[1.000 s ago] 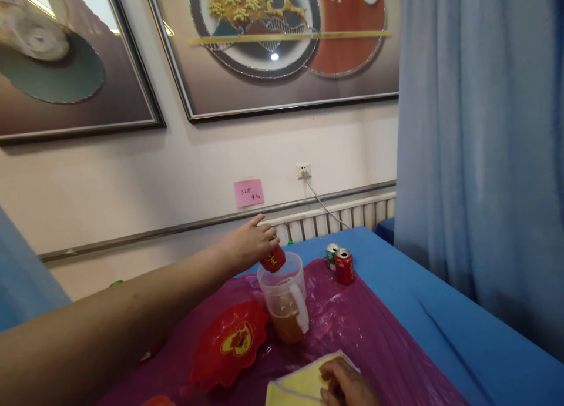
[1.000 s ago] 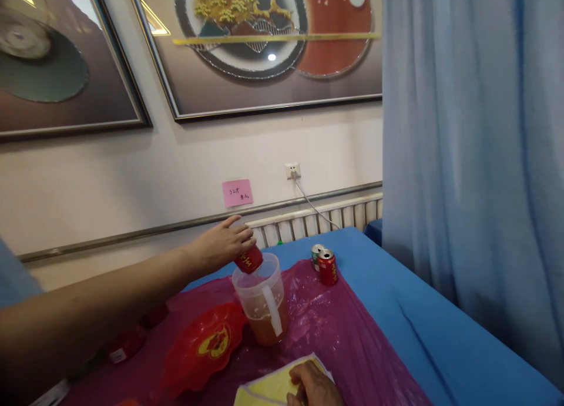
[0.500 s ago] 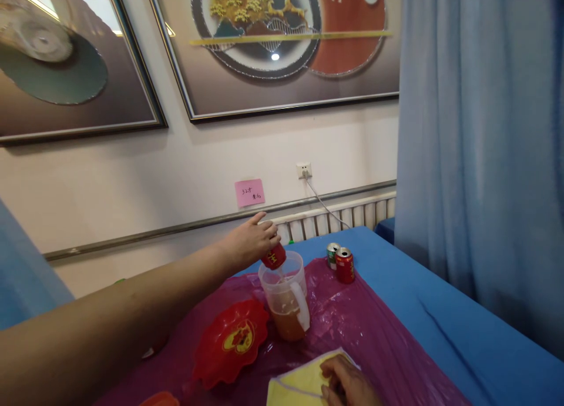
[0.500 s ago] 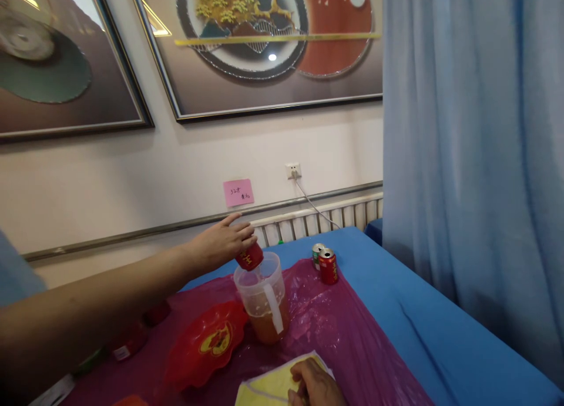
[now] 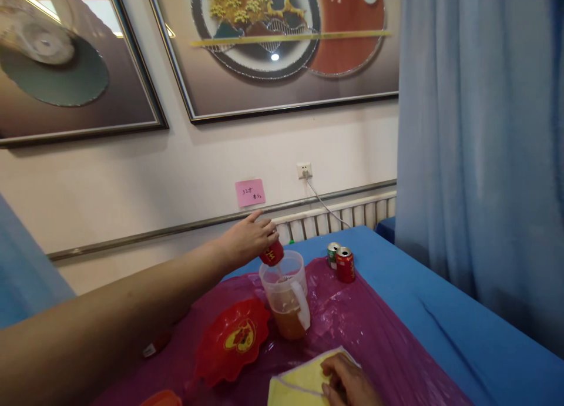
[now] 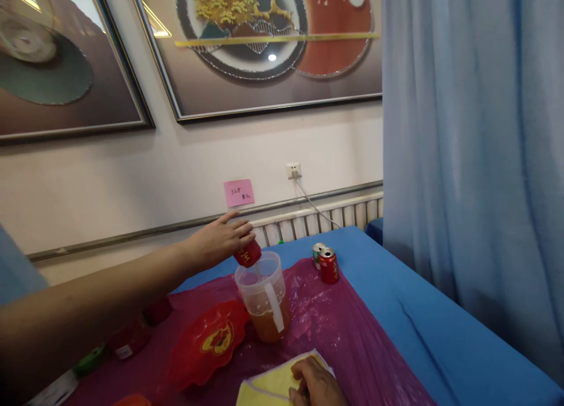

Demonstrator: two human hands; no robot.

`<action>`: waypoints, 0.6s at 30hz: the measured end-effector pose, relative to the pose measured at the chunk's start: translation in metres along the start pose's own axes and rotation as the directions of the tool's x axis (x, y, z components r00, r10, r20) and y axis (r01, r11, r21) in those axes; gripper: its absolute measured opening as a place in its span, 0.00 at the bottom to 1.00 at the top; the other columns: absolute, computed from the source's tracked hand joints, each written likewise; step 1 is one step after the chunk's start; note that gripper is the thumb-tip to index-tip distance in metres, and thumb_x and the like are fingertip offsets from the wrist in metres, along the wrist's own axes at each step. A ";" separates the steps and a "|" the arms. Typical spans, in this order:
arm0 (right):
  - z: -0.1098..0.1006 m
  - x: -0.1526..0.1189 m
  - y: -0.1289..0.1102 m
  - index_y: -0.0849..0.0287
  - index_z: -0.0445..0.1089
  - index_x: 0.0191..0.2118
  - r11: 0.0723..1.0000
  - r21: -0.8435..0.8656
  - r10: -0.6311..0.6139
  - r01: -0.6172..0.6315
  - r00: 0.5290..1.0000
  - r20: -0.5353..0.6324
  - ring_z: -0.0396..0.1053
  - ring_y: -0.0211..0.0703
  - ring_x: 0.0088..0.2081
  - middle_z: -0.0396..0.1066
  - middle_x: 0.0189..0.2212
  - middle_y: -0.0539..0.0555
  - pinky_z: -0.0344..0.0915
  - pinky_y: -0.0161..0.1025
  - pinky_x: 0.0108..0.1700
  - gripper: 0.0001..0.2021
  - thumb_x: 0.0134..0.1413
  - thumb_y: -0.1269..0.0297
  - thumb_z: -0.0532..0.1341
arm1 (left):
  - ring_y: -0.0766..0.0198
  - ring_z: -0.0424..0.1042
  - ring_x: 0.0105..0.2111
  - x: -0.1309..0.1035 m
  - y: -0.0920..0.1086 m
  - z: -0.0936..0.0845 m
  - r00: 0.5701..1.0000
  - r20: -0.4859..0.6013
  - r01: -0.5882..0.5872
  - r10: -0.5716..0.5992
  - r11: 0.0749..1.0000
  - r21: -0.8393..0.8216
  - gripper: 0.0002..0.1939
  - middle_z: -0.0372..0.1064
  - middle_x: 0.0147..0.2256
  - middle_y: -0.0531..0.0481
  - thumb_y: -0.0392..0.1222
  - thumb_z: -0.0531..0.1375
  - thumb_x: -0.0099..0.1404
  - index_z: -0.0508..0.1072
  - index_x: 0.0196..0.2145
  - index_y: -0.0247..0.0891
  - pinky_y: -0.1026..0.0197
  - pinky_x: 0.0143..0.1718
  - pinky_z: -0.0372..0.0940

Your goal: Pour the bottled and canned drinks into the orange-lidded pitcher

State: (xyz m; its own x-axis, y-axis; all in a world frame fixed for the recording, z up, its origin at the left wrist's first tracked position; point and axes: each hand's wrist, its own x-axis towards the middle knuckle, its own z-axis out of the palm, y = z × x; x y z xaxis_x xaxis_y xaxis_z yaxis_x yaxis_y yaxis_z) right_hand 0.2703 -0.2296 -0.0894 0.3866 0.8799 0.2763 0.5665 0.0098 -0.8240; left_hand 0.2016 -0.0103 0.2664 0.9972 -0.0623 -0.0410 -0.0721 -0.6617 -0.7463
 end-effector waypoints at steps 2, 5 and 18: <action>0.001 0.000 0.002 0.55 0.70 0.40 1.000 -0.002 -0.009 0.009 1.000 -0.004 0.72 0.40 0.34 0.74 0.36 0.52 0.65 0.33 0.38 0.14 0.46 0.75 0.60 | 0.51 0.69 0.54 0.000 0.000 -0.001 1.000 0.013 -0.005 0.005 1.000 0.021 0.17 0.74 0.51 0.42 0.29 0.56 0.68 0.74 0.50 0.41 0.46 0.64 0.47; 0.003 0.000 0.004 0.56 0.69 0.41 1.000 -0.001 -0.023 0.023 1.000 -0.004 0.72 0.41 0.34 0.74 0.36 0.52 0.65 0.34 0.38 0.13 0.48 0.75 0.60 | 0.50 0.69 0.55 0.000 -0.002 -0.001 1.000 0.000 -0.002 0.002 1.000 0.013 0.17 0.73 0.53 0.41 0.29 0.55 0.68 0.74 0.51 0.41 0.46 0.64 0.48; 0.001 0.000 0.005 0.56 0.69 0.42 1.000 -0.006 -0.028 0.028 0.999 0.033 0.73 0.41 0.36 0.74 0.38 0.53 0.65 0.34 0.38 0.13 0.50 0.74 0.60 | 0.51 0.69 0.55 -0.005 -0.007 -0.005 0.998 -0.065 0.011 -0.010 1.000 0.012 0.15 0.74 0.51 0.42 0.29 0.57 0.68 0.75 0.50 0.41 0.47 0.64 0.49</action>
State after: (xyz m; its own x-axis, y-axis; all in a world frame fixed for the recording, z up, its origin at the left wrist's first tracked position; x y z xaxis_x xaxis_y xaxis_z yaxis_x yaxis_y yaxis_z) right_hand 0.2724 -0.2294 -0.0943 0.3467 0.8943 0.2830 0.5817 0.0317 -0.8128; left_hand 0.1971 -0.0092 0.2750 0.9945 -0.1040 0.0097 -0.0610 -0.6535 -0.7545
